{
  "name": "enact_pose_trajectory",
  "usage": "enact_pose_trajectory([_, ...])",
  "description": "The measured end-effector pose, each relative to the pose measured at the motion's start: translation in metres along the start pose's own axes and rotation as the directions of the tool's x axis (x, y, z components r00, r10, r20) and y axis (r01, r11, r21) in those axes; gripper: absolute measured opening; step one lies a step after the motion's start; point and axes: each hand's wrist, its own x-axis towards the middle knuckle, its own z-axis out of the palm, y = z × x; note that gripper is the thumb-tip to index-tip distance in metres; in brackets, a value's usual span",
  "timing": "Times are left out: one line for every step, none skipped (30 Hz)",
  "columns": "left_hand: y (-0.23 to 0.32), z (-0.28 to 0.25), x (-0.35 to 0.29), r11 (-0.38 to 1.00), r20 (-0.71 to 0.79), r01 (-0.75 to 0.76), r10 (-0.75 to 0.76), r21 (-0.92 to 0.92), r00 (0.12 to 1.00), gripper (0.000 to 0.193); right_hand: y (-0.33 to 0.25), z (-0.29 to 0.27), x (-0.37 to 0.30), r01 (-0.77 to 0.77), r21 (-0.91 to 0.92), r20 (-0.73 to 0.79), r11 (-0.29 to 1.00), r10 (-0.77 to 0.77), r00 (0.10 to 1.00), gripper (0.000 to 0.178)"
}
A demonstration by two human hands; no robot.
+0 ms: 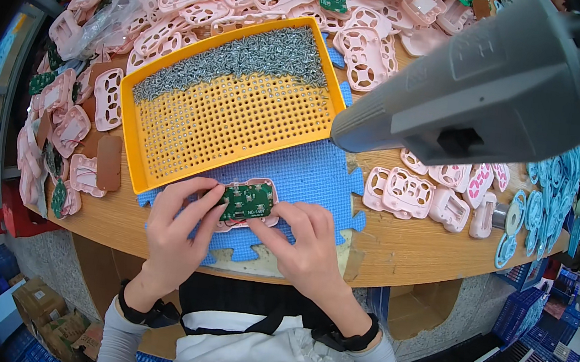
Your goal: Assemble small plastic components and use an electric screwdriver to secure them.
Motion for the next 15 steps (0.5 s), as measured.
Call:
enact_pose_trajectory([-0.001, 0.0, 0.0, 1.0, 0.0, 0.002, -0.002, 0.0, 1.0, 0.023, 0.0, 0.001, 0.0, 0.017, -0.013, -0.04, 1.0, -0.017, 0.999, 0.035])
enact_pose_trajectory([-0.002, 0.001, -0.001, 0.996, -0.025, -0.063, 0.064, 0.062, 0.998, 0.024, 0.0, 0.002, 0.0, 0.017, -0.012, -0.038, 1.0, -0.017, 0.999, 0.035])
enact_pose_trajectory([-0.004, 0.0, -0.002, 0.984, -0.047, -0.125, 0.131, 0.127, 0.99, 0.025, -0.001, 0.003, 0.001, 0.036, -0.018, -0.056, 0.999, -0.037, 0.998, 0.032])
enact_pose_trajectory([-0.006, 0.0, -0.003, 0.984, -0.047, -0.121, 0.128, 0.128, 0.991, 0.025, -0.001, 0.003, 0.003, 0.054, -0.025, -0.075, 0.998, -0.056, 0.996, 0.029])
enact_pose_trajectory([-0.008, 0.001, -0.005, 0.986, -0.043, -0.13, 0.135, 0.104, 0.99, 0.025, -0.001, 0.003, 0.004, 0.056, -0.023, -0.072, 0.998, -0.058, 0.996, 0.029])
enact_pose_trajectory([-0.009, 0.0, -0.006, 0.987, -0.039, -0.137, 0.14, 0.08, 0.989, 0.025, 0.0, 0.003, 0.004, 0.078, -0.036, -0.041, 0.996, -0.08, 0.996, 0.027])
enact_pose_trajectory([-0.011, 0.0, -0.007, 0.988, -0.041, -0.132, 0.136, 0.081, 0.99, 0.025, 0.001, 0.003, 0.005, 0.101, -0.049, -0.009, 0.994, -0.102, 0.995, 0.024])
enact_pose_trajectory([-0.012, -0.001, -0.007, 0.991, -0.031, -0.123, 0.124, 0.053, 0.992, 0.026, 0.0, 0.002, 0.005, 0.104, -0.046, -0.006, 0.993, -0.105, 0.994, 0.024])
enact_pose_trajectory([-0.012, 0.0, -0.007, 0.993, -0.019, -0.117, 0.118, 0.023, 0.993, 0.027, 0.0, 0.0, 0.005, 0.095, -0.063, 0.0, 0.993, -0.095, 0.995, 0.022])
enact_pose_trajectory([-0.011, 0.001, -0.005, 0.993, -0.018, -0.117, 0.118, 0.022, 0.993, 0.027, 0.0, -0.002, 0.004, 0.085, -0.081, 0.005, 0.993, -0.085, 0.996, 0.021])
enact_pose_trajectory([-0.01, 0.001, -0.002, 0.986, 0.02, -0.165, 0.165, -0.019, 0.986, 0.032, 0.0, -0.003, 0.004, 0.085, -0.082, 0.005, 0.993, -0.084, 0.996, 0.021])
enact_pose_trajectory([-0.01, 0.001, 0.0, 0.976, 0.055, -0.208, 0.211, -0.062, 0.976, 0.038, -0.001, -0.003, 0.005, 0.079, -0.081, 0.012, 0.994, -0.079, 0.997, 0.021])
enact_pose_trajectory([-0.009, 0.0, 0.002, 0.977, 0.054, -0.206, 0.209, -0.063, 0.976, 0.038, -0.001, -0.003, 0.005, 0.074, -0.081, 0.018, 0.994, -0.072, 0.997, 0.021])
enact_pose_trajectory([-0.008, 0.0, 0.004, 0.97, 0.178, -0.238, 0.243, -0.054, 0.954, 0.042, -0.001, -0.003, 0.005, 0.074, -0.082, 0.02, 0.994, -0.073, 0.997, 0.021])
enact_pose_trajectory([-0.006, 0.0, 0.005, 0.961, 0.299, -0.271, 0.272, -0.048, 0.915, 0.046, 0.0, -0.003, 0.006, 0.078, -0.082, 0.019, 0.994, -0.077, 0.997, 0.021])
